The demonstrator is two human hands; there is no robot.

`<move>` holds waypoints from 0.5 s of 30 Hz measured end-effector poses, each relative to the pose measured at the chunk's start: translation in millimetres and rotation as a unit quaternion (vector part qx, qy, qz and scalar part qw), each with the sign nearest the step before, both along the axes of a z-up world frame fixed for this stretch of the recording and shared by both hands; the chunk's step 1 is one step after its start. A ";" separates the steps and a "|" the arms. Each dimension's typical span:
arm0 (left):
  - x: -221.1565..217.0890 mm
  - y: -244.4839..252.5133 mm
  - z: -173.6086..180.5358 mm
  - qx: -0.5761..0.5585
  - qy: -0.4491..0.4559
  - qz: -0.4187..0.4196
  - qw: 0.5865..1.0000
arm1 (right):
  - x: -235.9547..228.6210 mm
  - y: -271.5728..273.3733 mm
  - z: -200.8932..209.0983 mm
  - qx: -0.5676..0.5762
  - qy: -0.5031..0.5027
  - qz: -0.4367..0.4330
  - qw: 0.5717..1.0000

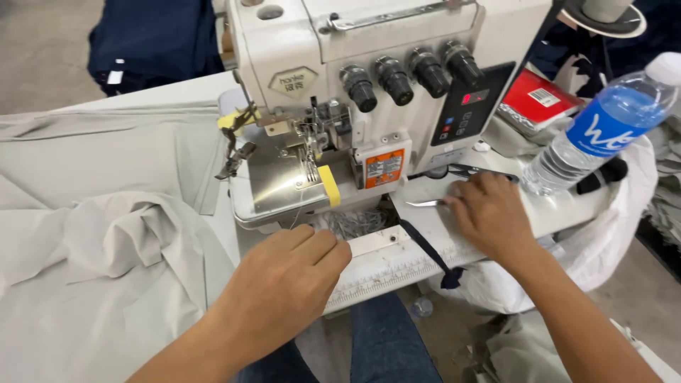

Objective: Adjusting and threading an industrial sewing machine using a precision tool

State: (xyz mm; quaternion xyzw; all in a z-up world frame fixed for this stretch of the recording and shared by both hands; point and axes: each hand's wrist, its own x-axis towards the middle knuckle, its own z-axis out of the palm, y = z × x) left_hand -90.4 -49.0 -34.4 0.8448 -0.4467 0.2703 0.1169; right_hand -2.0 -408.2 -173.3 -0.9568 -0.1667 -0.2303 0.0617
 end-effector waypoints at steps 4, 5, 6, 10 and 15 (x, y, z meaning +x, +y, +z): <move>10.5 1.7 -2.0 0.049 -0.031 0.033 0.998 | 23.1 -16.2 12.1 -0.012 0.006 -0.060 0.998; 14.8 1.8 -3.2 0.059 -0.036 0.039 0.997 | 30.0 -19.5 17.2 -0.047 0.077 -0.131 0.987; 16.9 1.6 -4.7 0.060 -0.037 0.039 0.997 | 34.6 -25.1 11.3 -0.045 0.076 -0.131 0.987; 30.4 0.3 -6.9 0.107 -0.100 0.068 0.987 | 51.6 -45.2 -8.2 -0.197 -0.035 -0.038 0.979; 48.5 -3.7 -18.5 0.152 -0.097 0.046 0.983 | 24.7 -44.0 -8.9 -0.217 -0.153 -0.043 0.963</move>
